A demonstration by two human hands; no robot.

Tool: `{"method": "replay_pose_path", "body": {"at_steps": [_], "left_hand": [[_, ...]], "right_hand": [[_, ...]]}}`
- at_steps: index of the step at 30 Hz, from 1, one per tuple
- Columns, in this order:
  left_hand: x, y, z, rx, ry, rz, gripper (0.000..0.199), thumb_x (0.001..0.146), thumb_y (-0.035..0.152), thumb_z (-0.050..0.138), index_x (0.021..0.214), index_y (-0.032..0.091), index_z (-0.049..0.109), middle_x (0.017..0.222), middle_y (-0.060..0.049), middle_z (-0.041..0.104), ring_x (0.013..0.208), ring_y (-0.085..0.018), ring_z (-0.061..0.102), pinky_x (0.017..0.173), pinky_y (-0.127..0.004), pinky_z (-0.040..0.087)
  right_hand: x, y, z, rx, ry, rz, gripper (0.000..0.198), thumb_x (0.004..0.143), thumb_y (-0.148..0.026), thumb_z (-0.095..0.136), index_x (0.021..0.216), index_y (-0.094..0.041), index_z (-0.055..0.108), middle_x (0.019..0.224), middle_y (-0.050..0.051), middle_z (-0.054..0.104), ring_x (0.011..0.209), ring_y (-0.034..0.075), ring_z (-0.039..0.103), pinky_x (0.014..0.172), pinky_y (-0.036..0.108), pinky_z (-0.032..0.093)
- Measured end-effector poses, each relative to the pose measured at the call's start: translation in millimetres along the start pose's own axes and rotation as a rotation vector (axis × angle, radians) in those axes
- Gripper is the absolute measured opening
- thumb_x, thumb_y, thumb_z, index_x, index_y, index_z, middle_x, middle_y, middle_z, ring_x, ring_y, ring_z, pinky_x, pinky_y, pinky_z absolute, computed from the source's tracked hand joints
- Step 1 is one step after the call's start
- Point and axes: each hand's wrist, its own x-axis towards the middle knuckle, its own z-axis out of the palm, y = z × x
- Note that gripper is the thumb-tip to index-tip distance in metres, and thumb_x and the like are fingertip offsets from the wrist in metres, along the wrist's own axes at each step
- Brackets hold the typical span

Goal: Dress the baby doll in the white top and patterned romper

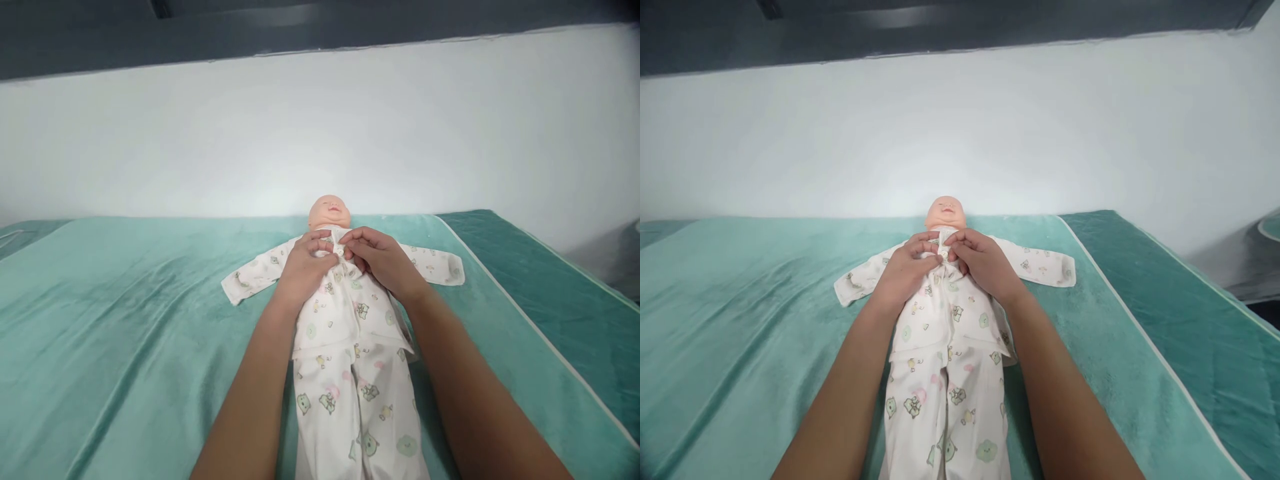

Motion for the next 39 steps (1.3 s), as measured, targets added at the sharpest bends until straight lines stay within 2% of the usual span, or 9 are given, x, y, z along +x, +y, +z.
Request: {"method": "replay_pose_path", "body": {"at_steps": [6,13,16,19,24,28,32,36,39], "left_hand": [[-0.3,0.1,0.2,-0.007,-0.008,0.003,0.003,0.072,0.021,0.064,0.070,0.021,0.062,0.139,-0.001,0.056,0.124,-0.026,0.055,0.104,-0.039,0.041],[-6.3,-1.6,-5.2,-0.053,-0.019,0.052,0.025,0.081,0.027,0.064,0.105,0.027,0.064,0.131,-0.002,0.062,0.123,-0.023,0.057,0.106,-0.039,0.042],[-10.9,0.7,-8.7,-0.040,-0.034,0.117,0.017,0.083,0.027,0.063,0.099,0.027,0.069,0.133,-0.001,0.062,0.129,-0.022,0.053,0.110,-0.036,0.038],[-16.3,5.5,-13.9,-0.026,-0.048,0.116,0.010,0.084,0.031,0.063,0.088,0.025,0.070,0.131,-0.002,0.062,0.126,-0.023,0.055,0.107,-0.038,0.042],[-22.3,12.3,-28.2,0.105,-0.236,0.115,0.017,0.084,0.038,0.064,0.077,0.026,0.073,0.138,-0.001,0.056,0.129,-0.027,0.051,0.100,-0.038,0.048],[-23.3,11.6,-33.5,0.170,-0.326,0.186,0.014,0.084,0.039,0.065,0.082,0.028,0.074,0.142,0.001,0.052,0.138,-0.027,0.042,0.107,-0.039,0.043],[-24.0,10.1,-30.2,0.221,-0.339,0.217,0.015,0.083,0.043,0.066,0.083,0.028,0.072,0.146,0.001,0.048,0.143,-0.026,0.035,0.113,-0.041,0.037],[-23.6,9.0,-26.9,0.270,-0.341,0.239,0.018,0.083,0.045,0.066,0.081,0.028,0.070,0.147,0.001,0.047,0.144,-0.026,0.033,0.120,-0.045,0.026],[-22.3,7.3,-26.8,0.266,-0.346,0.246,0.015,0.085,0.041,0.065,0.081,0.027,0.070,0.146,0.001,0.047,0.144,-0.026,0.033,0.120,-0.044,0.026]], "right_hand": [[0.0,1.1,2.0,-0.019,0.025,-0.013,0.014,0.087,-0.030,0.055,0.091,-0.021,0.065,0.074,-0.003,0.059,0.054,0.007,0.044,0.053,0.024,0.034],[-6.4,-12.1,-2.4,-0.149,0.043,0.027,0.012,0.087,-0.032,0.055,0.088,-0.022,0.061,0.076,-0.002,0.062,0.059,0.010,0.050,0.054,0.025,0.035],[-18.1,-30.3,-5.6,-0.421,-0.014,0.057,0.029,0.089,-0.046,0.054,0.072,-0.022,0.054,0.068,-0.001,0.059,0.058,0.012,0.048,0.053,0.027,0.033],[-31.0,-47.3,-0.9,-0.722,-0.089,0.094,0.042,0.088,-0.055,0.054,0.064,-0.022,0.046,0.062,0.000,0.055,0.053,0.013,0.042,0.050,0.029,0.027],[-44.0,-56.7,18.9,-1.066,-0.052,0.127,0.032,0.090,-0.039,0.052,0.065,-0.023,0.039,0.060,0.001,0.054,0.051,0.014,0.039,0.051,0.031,0.022],[-52.6,-57.4,22.2,-1.179,-0.136,0.117,0.023,0.087,-0.029,0.050,0.069,-0.023,0.039,0.062,0.001,0.054,0.050,0.014,0.037,0.051,0.031,0.021],[-55.1,-56.6,18.2,-1.205,-0.168,0.108,0.018,0.085,-0.019,0.048,0.070,-0.023,0.040,0.065,0.002,0.056,0.052,0.014,0.039,0.052,0.031,0.022],[-51.3,-54.7,21.8,-1.210,-0.167,0.116,0.020,0.091,-0.022,0.045,0.071,-0.022,0.044,0.066,0.004,0.057,0.054,0.015,0.043,0.053,0.031,0.022],[-48.9,-54.7,29.0,-1.210,-0.134,0.146,0.021,0.092,-0.024,0.046,0.071,-0.022,0.045,0.065,0.004,0.055,0.053,0.016,0.045,0.054,0.031,0.022]]}}
